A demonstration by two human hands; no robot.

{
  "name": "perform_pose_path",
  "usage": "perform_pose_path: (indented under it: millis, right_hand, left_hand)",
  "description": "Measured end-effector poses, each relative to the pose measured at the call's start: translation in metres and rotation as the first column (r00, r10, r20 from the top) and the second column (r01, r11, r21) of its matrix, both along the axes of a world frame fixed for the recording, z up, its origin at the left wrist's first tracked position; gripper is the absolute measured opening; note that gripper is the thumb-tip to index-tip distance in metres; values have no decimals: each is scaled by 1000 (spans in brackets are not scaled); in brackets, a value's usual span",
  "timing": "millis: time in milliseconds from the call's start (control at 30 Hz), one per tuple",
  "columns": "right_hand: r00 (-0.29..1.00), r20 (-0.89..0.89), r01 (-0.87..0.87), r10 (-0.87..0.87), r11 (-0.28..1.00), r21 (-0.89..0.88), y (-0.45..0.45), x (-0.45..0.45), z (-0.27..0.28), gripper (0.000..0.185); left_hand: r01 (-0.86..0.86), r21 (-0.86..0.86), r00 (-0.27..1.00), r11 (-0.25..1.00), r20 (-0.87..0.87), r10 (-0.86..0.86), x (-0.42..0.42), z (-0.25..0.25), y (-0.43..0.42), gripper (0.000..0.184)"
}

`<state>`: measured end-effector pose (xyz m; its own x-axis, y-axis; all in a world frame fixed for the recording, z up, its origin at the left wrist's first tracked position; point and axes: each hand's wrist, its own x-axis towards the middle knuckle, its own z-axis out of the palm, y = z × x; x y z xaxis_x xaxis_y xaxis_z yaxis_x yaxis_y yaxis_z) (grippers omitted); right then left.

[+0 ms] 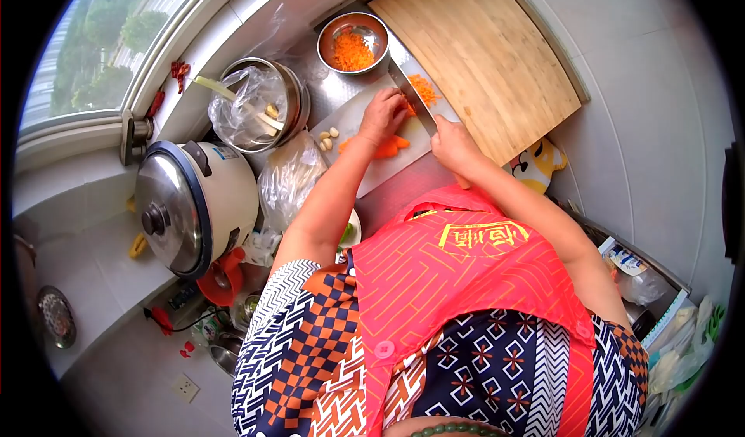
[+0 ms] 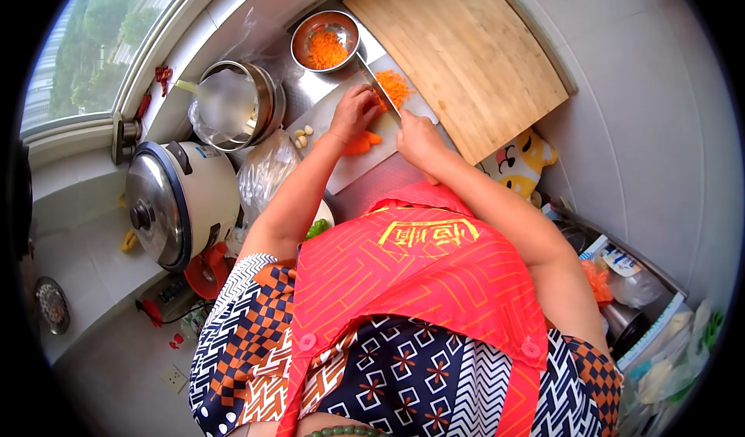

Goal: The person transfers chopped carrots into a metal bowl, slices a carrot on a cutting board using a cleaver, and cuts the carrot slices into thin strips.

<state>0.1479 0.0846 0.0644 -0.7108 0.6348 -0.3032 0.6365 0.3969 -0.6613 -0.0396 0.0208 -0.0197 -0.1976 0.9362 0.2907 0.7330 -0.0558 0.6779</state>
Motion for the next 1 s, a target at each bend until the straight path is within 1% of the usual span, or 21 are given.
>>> perform_pose_path:
  millis: [133,233,433,533,633,700,733,800,900,1000]
  right_hand:
    - [1000,9,-21,21,1000,8,-2,4,0,27]
    - [998,59,-31,36,997,-77,0,2,10,25]
    - [994,103,-26,37,994,-104,4,-6,1,20]
    - [991,111,-61,71,994,-87,8,-11,2,20]
    - [985,165,-29,49,992,-121,8,-20,5,19]
    - [993,115,8,-7,1000,-7,-3,-20,-28,18]
    - [996,85,26,-31,998,50,-6,-22,-34,18]
    - [996,79,30,-34,998,51,-7,-21,-36,18]
    - [998,57,26,-30,997,67,-5,-18,-39,19]
    - [998,48,29,-32,998,63,-3,-18,-41,20]
  left_hand:
    - [8,8,1000,1000,-16,-8,-1,-2,0,20]
    - [15,20,1000,1000,-16,-15,-1,-2,0,20]
    - [13,11,1000,1000,2,-13,-2,-4,1,17]
    - [21,23,1000,1000,2,-21,-2,-2,3,16]
    - [28,16,999,999,16,-29,-4,-4,2,16]
    - [24,19,1000,1000,17,-25,-4,-7,3,17]
    - [23,31,999,999,30,-24,-4,-10,4,17]
    - [19,57,998,998,51,-22,-4,-13,4,18]
    - [51,-17,998,999,34,-50,-6,-8,3,20]
    - [88,7,996,996,27,-88,-6,1,0,21]
